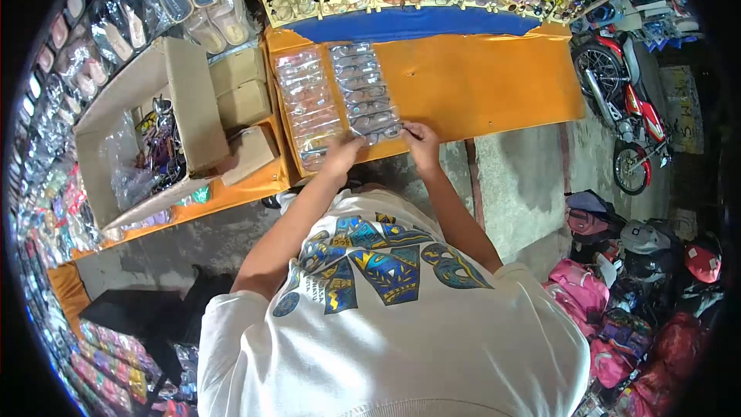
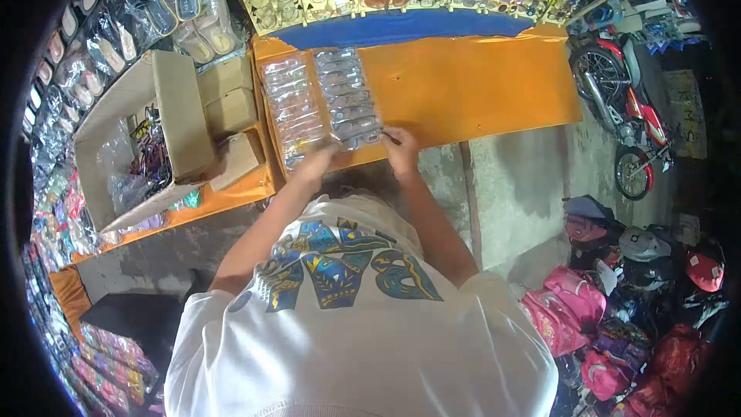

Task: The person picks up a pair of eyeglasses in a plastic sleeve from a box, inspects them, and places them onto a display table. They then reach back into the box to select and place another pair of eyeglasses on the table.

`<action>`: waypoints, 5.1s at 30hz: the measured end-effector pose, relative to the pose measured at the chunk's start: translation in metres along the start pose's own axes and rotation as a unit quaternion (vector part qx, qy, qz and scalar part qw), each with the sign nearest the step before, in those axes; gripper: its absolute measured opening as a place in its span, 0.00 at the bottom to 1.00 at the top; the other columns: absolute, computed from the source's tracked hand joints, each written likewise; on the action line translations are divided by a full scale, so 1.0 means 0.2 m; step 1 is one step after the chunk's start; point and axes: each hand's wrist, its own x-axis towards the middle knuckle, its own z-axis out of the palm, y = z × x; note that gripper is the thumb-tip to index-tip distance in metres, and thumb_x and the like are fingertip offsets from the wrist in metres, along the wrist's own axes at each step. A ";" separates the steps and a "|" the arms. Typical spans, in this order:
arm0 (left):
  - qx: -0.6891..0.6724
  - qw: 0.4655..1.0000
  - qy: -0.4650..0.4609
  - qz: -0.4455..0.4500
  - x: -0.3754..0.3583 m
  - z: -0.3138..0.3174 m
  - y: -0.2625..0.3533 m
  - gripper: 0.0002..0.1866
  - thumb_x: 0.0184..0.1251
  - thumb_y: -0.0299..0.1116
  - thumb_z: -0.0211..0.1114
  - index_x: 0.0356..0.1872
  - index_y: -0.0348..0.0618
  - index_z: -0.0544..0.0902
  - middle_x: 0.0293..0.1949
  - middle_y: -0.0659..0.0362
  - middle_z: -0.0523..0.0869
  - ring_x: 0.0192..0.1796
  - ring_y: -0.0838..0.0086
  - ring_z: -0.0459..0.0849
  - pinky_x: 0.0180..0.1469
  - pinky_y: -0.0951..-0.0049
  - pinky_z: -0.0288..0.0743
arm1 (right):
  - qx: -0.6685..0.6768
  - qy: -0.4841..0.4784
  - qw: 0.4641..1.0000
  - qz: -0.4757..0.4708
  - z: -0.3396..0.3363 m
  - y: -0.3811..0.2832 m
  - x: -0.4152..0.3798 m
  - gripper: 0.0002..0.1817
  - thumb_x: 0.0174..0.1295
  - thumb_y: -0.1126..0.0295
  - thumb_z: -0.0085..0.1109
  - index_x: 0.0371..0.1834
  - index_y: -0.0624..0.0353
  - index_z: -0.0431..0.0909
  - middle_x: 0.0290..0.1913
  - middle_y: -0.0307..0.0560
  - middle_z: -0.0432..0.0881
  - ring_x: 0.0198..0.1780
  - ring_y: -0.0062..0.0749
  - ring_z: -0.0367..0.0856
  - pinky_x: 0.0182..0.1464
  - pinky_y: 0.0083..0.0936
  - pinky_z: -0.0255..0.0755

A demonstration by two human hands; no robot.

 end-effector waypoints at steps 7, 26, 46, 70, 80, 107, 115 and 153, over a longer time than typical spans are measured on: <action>-0.008 0.994 0.007 -0.104 0.15 0.23 -0.19 0.26 0.74 0.37 0.67 0.70 0.40 0.80 0.65 0.51 0.85 0.71 0.61 0.75 0.75 0.61 0.63 | -0.078 -0.006 0.996 0.044 -0.09 0.24 0.07 0.14 0.67 0.74 0.71 0.53 0.70 0.86 0.49 0.48 0.91 0.51 0.33 0.87 0.58 0.28 0.78; 0.075 0.992 0.098 -0.034 0.39 0.21 -0.66 0.32 0.75 0.30 0.62 0.76 0.31 0.64 0.68 0.44 0.80 0.70 0.57 0.78 0.72 0.62 0.70 | -0.210 -0.146 0.966 0.048 -0.11 0.33 0.00 0.35 0.67 0.76 0.66 0.78 0.65 0.68 0.68 0.57 0.81 0.62 0.42 0.85 0.60 0.35 0.80; 0.096 0.990 0.104 -0.010 0.24 0.23 -0.57 0.42 0.78 0.34 0.62 0.85 0.32 0.50 0.75 0.45 0.74 0.74 0.59 0.74 0.74 0.65 0.66 | -0.269 -0.098 0.956 -0.057 -0.07 0.34 0.01 0.37 0.64 0.80 0.65 0.78 0.67 0.67 0.76 0.64 0.71 0.77 0.52 0.71 0.76 0.38 0.68; 0.095 0.915 0.261 0.292 -0.75 -0.80 0.39 0.12 0.81 0.27 0.62 0.57 0.32 0.84 0.48 0.56 0.91 0.49 0.77 0.87 0.55 0.75 0.79 | -0.107 -0.093 0.985 -0.100 0.26 -0.19 -0.08 0.21 0.70 0.78 0.59 0.67 0.65 0.78 0.61 0.55 0.86 0.64 0.41 0.84 0.65 0.34 0.75; 0.310 0.783 0.430 0.327 -1.11 -1.65 0.65 0.11 0.76 0.29 0.67 0.53 0.36 0.86 0.43 0.52 0.91 0.45 0.67 0.91 0.47 0.68 0.81 | -0.009 -0.218 0.964 -0.151 1.01 -0.75 -0.21 0.11 0.76 0.74 0.59 0.58 0.62 0.85 0.46 0.37 0.88 0.43 0.15 0.79 0.47 0.18 0.75; 0.568 0.730 0.166 0.343 -0.94 -3.25 0.77 0.11 0.66 0.31 0.64 0.46 0.50 0.90 0.40 0.52 0.89 0.48 0.51 0.88 0.50 0.51 0.80 | -0.112 -0.070 0.968 -0.212 2.30 -1.19 -0.93 0.10 0.77 0.76 0.57 0.55 0.67 0.84 0.47 0.45 0.89 0.51 0.25 0.86 0.59 0.23 0.76; 0.635 0.681 0.287 0.223 -1.14 -3.40 0.97 0.14 0.61 0.29 0.71 0.49 0.50 0.90 0.51 0.56 0.88 0.55 0.54 0.86 0.58 0.54 0.79 | -0.118 -0.077 0.971 -0.195 2.37 -1.26 -0.86 0.11 0.73 0.77 0.59 0.54 0.64 0.86 0.48 0.50 0.91 0.52 0.32 0.89 0.60 0.28 0.78; 0.580 0.703 0.369 0.182 -1.16 -3.25 0.76 0.28 0.56 0.28 0.77 0.62 0.49 0.83 0.52 0.52 0.86 0.61 0.51 0.81 0.64 0.52 0.74 | -0.109 -0.173 0.909 -0.364 2.47 -1.29 -0.63 0.06 0.66 0.79 0.62 0.42 0.58 0.85 0.35 0.44 0.87 0.36 0.40 0.84 0.43 0.34 0.74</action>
